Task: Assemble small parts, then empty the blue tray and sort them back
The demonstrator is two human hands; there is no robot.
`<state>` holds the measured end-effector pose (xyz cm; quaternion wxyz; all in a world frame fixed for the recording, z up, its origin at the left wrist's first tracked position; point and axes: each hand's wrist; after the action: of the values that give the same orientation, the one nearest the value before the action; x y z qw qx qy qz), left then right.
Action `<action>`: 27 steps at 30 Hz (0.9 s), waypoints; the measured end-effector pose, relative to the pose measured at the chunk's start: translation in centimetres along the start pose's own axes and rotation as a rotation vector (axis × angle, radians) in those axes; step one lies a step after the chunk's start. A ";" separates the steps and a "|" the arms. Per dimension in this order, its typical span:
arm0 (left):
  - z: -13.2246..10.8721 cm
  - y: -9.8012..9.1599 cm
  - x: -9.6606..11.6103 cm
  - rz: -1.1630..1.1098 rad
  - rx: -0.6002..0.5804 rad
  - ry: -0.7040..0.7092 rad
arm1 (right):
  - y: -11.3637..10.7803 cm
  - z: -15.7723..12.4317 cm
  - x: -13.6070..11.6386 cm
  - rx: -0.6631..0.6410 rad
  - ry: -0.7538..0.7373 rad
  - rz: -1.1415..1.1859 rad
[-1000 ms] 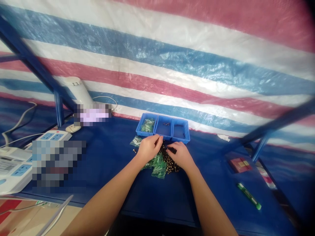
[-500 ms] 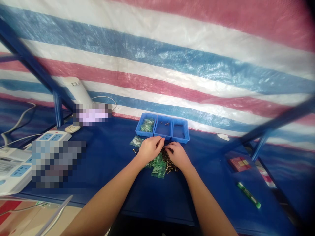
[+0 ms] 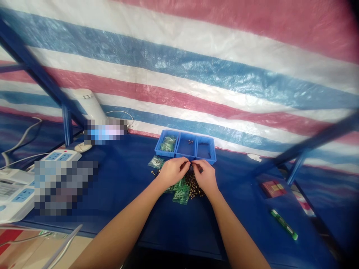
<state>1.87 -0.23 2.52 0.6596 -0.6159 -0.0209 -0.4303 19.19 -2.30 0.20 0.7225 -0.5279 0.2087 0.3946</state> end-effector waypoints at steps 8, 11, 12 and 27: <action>0.0 0.0 0.3 0.009 -0.056 0.075 | 0.2 -0.2 -1.0 0.155 0.104 0.287; 0.0 0.1 0.3 0.020 -0.039 0.066 | 0.3 -0.3 -1.2 0.155 0.131 0.352; 0.0 0.1 0.3 0.025 -0.036 0.059 | 0.2 -0.3 -1.3 0.142 0.129 0.360; -0.1 -0.2 0.3 -0.058 -0.040 0.015 | 0.0 -0.3 -1.7 0.064 0.023 0.311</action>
<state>1.85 -0.48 2.82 0.6347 -0.6246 -0.0251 -0.4543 18.16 -3.15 1.31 0.6668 -0.4705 0.3086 0.4886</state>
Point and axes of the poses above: each hand's wrist, its own z-axis towards the middle knuckle, its own y-axis out of the palm, x = y × z, and after that the axes turned 8 degrees about -x, right-handed
